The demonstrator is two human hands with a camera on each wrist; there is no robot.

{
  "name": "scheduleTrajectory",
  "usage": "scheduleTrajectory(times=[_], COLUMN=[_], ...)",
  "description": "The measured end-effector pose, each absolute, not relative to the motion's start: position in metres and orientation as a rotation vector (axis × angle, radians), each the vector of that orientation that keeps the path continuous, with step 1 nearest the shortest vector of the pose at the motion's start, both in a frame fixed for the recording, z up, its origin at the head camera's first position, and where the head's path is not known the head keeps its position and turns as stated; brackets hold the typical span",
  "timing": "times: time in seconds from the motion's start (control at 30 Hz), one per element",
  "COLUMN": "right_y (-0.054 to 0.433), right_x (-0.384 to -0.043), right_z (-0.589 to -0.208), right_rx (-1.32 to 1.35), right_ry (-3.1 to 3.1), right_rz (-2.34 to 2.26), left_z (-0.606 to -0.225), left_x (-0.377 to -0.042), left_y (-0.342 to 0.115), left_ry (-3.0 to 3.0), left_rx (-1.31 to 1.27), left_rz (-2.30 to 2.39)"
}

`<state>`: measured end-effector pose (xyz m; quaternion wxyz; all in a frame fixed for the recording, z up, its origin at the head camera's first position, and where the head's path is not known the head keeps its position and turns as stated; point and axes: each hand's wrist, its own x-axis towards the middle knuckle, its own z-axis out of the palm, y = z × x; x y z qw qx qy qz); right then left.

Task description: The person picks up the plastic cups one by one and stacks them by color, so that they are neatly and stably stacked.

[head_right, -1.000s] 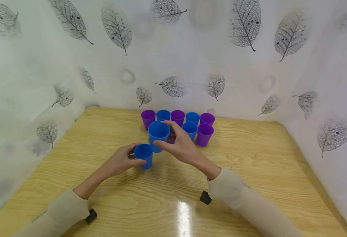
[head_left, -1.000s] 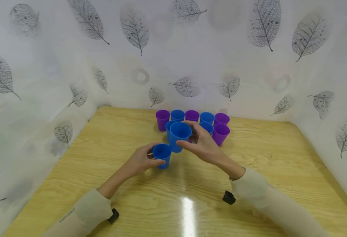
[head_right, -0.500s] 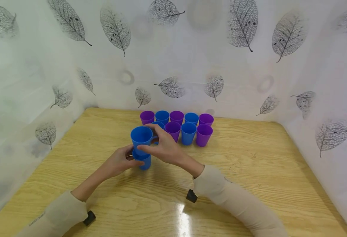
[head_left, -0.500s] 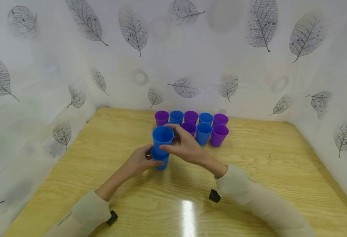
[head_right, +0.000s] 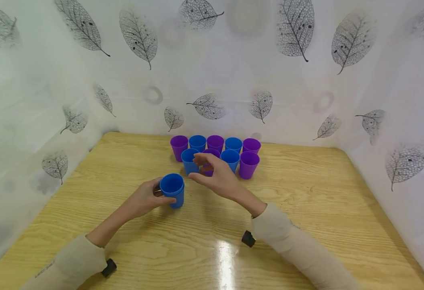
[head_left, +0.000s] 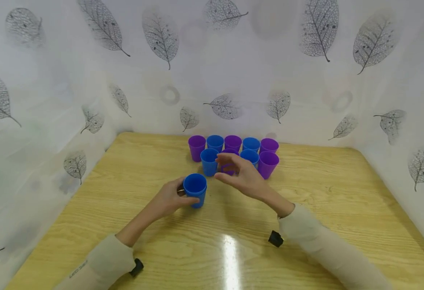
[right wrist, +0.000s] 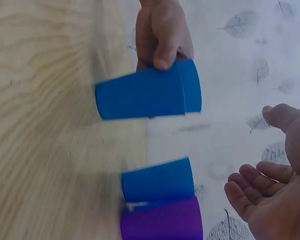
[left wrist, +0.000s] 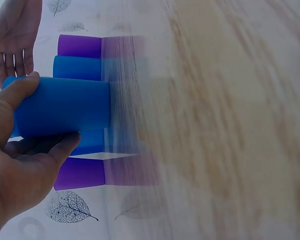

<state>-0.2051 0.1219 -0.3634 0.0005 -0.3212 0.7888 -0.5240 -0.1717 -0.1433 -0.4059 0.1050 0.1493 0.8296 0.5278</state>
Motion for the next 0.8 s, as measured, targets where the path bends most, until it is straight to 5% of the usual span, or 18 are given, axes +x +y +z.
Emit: scheduleTrajectory(times=[0.5,0.8], right_y=[0.203,0.211], right_x=[-0.232,-0.251], right_z=[-0.357,-0.378], right_rx=[-0.710,-0.865], right_ry=[2.875,3.129], right_rz=[-1.485,-1.203], left_z=[-0.405,-0.406], left_x=[-0.171,-0.172], left_y=[-0.144,-0.142], left_ry=[2.456,2.468], left_rx=[0.423,0.421], left_rz=[1.527,1.514])
